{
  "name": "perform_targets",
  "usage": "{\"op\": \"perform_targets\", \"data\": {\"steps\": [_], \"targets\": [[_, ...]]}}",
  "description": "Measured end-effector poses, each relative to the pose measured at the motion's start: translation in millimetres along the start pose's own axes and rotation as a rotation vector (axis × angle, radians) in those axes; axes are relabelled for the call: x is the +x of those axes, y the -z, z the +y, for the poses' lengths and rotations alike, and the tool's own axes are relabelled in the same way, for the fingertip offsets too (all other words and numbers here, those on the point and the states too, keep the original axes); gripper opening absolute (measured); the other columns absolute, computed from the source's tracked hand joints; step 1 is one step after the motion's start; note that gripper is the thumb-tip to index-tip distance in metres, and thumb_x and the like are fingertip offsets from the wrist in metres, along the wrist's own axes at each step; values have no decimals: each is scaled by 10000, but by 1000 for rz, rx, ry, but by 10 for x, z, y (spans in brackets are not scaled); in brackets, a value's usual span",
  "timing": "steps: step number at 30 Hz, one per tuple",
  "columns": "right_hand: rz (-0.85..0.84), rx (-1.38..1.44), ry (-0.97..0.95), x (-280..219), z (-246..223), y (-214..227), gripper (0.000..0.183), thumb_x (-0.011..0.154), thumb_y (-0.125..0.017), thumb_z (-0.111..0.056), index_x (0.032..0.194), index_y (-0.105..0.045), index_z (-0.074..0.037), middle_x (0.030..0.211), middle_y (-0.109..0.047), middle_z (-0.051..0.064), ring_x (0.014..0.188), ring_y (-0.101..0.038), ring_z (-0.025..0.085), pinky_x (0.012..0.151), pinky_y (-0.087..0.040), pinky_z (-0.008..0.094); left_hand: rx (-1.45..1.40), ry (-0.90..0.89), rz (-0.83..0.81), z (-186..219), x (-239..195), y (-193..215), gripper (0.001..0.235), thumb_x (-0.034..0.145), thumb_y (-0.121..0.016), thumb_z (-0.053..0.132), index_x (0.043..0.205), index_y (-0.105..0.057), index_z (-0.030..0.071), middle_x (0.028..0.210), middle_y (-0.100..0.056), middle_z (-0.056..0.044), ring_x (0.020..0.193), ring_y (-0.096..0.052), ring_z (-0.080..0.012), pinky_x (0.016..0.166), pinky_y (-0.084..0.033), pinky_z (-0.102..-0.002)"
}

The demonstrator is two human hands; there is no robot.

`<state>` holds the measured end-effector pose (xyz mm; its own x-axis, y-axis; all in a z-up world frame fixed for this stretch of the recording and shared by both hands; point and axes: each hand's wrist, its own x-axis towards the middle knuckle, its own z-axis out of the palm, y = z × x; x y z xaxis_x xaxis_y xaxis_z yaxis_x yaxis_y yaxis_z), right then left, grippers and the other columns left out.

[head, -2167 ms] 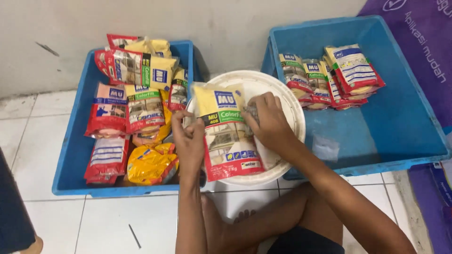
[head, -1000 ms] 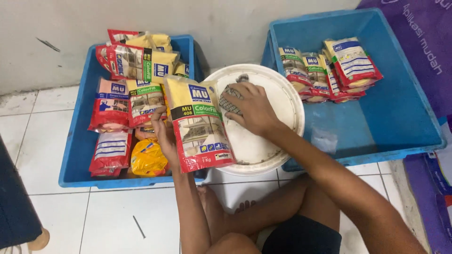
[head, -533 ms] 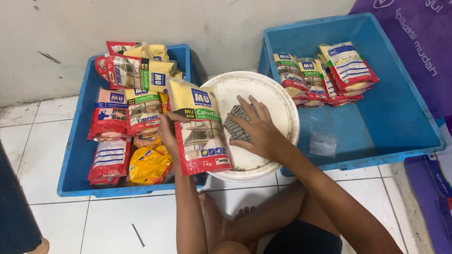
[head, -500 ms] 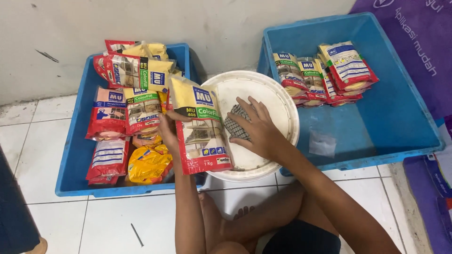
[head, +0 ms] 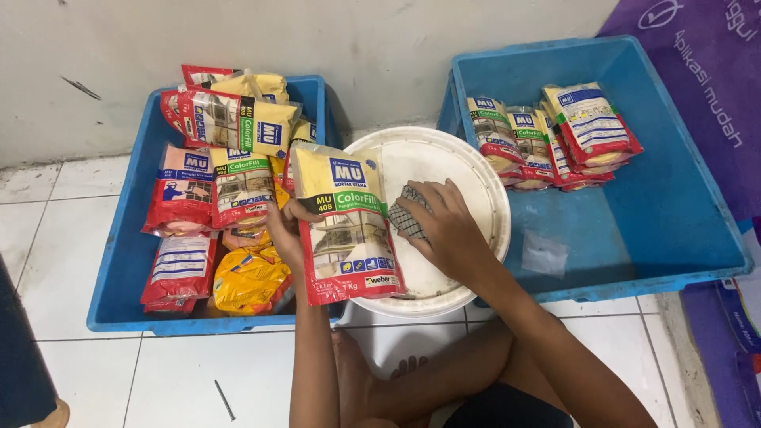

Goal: Cleaning individual bags of grout with a cloth and organizing them into storage bins.

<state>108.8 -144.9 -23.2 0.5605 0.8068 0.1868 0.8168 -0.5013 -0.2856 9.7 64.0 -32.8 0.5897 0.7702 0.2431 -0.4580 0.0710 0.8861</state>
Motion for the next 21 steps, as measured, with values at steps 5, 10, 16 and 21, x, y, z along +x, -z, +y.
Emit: {"op": "perform_targets", "data": {"steps": [5, 10, 16, 21], "targets": [[158, 90, 18, 12, -23, 53, 495, 857, -821, -326, 1296, -685, -143, 1248, -632, 133, 1260, -611, 337, 1191, -298, 617, -4, -15, 16, -51, -7, 22, 742, 1096, -332, 482, 552, -569, 39, 571, -550, -95, 621, -534, -153, 716, -459, -254], [398, 180, -8, -55, -58, 163, 537, 840, -842, -223, 1346, -665, -197, 1176, -520, 107, 1134, -625, 341, 1038, -491, 510, -37, -6, 30, -4, -23, -26, 726, 1093, -338, 466, 544, -557, 45, 580, -558, -94, 630, -550, -154, 716, -466, -254], [322, 86, 19, 21, 47, -5, 545, 1041, -564, -380, 1536, -454, -178, 1574, -330, 196, 1501, -298, 407, 1211, -229, 578, -30, -10, 26, -18, 13, -5, 726, 1092, -347, 467, 548, -572, 42, 588, -576, -94, 615, -563, -149, 705, -474, -245], [-409, -117, -91, 290, -18, 575, 616, 1035, -455, -511, 1583, -380, -239, 1679, -292, 104, 1581, -173, 292, 1277, -62, 497, -40, -17, 7, -62, 10, 36, 731, 1094, -340, 456, 548, -545, 14, 560, -540, -115, 583, -561, -168, 697, -484, -250]]}}
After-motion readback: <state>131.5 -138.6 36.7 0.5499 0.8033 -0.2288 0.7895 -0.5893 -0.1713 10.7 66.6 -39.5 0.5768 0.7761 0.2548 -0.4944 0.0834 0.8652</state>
